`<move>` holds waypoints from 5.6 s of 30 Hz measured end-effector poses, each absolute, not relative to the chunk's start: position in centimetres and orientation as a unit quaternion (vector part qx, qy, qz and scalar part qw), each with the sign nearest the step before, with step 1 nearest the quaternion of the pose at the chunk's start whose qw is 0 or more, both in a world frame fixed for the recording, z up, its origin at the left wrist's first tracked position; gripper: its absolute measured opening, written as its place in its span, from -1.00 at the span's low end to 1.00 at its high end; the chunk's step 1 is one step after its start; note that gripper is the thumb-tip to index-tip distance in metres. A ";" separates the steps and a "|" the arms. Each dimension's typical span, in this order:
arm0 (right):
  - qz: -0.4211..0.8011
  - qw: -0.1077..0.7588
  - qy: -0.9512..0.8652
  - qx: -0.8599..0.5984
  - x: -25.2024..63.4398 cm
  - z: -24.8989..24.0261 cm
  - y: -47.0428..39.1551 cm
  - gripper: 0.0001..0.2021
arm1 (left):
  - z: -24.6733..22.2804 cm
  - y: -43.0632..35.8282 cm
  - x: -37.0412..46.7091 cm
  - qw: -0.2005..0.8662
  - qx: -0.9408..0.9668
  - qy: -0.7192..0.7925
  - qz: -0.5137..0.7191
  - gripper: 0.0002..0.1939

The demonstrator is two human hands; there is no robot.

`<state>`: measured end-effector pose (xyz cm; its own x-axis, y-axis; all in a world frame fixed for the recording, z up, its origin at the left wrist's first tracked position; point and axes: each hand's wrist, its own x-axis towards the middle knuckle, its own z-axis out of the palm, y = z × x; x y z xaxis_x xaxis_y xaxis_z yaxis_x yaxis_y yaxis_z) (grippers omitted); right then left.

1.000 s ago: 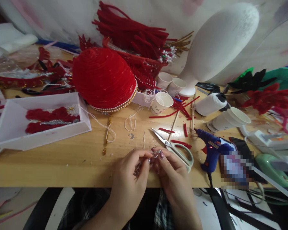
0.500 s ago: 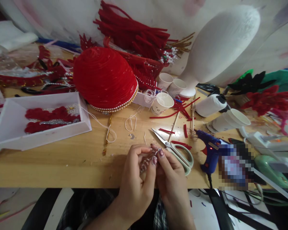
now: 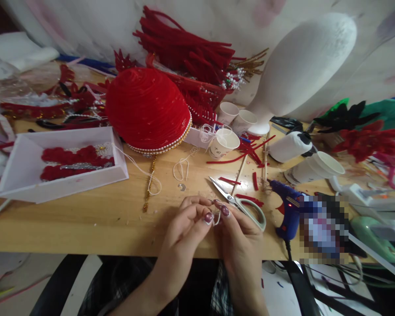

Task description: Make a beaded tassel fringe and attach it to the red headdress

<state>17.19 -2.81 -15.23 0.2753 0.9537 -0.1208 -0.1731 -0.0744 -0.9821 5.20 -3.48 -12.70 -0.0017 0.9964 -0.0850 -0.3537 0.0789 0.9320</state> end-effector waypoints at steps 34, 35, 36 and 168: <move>0.495 0.591 -0.369 -0.519 18.2 -13.3 -2.3 -0.94 | -13.1 -1.9 4.2 0.552 0.570 0.442 0.419 -0.67; 0.502 0.592 -0.360 -0.517 18.2 -13.3 -2.2 -0.94 | -13.2 -1.9 4.4 0.577 0.547 0.435 0.423 -0.68; 0.508 0.592 -0.353 -0.517 18.2 -13.2 -2.1 -0.95 | -13.2 -1.9 4.5 0.604 0.522 0.427 0.425 -0.71; 0.346 0.467 -0.651 -0.487 15.5 -13.5 -4.1 -0.71 | -13.6 -2.5 4.8 0.229 0.398 0.526 0.716 -0.87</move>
